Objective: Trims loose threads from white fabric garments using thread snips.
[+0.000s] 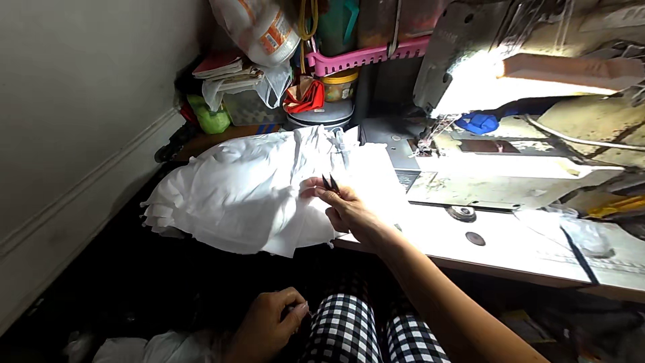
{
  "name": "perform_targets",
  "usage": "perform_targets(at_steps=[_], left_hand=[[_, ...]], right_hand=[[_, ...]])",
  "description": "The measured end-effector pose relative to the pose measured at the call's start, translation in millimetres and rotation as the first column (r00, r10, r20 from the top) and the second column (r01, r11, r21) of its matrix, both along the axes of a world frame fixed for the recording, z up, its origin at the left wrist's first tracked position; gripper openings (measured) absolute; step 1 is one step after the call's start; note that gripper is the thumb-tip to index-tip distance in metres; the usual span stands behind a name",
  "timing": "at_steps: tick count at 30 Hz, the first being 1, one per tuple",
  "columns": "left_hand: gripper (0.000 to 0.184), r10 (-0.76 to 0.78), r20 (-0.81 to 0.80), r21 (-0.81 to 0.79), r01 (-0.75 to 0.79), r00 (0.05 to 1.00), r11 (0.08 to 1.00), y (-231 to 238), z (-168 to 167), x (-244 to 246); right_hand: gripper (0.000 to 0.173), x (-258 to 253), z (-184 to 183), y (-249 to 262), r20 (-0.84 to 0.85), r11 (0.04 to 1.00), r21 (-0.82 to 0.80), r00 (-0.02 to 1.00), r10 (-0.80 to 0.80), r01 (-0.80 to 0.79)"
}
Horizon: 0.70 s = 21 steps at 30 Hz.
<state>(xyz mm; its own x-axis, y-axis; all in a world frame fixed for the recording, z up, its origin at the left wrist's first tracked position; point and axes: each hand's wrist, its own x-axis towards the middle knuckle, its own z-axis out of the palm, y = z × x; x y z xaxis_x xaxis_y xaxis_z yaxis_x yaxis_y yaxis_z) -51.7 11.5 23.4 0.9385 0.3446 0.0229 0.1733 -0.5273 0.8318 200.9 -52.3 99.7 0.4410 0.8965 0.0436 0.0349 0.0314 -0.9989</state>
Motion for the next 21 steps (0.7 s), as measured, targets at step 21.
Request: perform_targets(at_steps=[21], left_hand=[[0.03, 0.156, 0.425, 0.507, -0.377, 0.892, 0.775, 9.7, 19.9, 73.3]], right_hand=[[0.021, -37.1, -58.4, -54.9, 0.512, 0.953, -0.147, 0.845, -0.157, 0.266]])
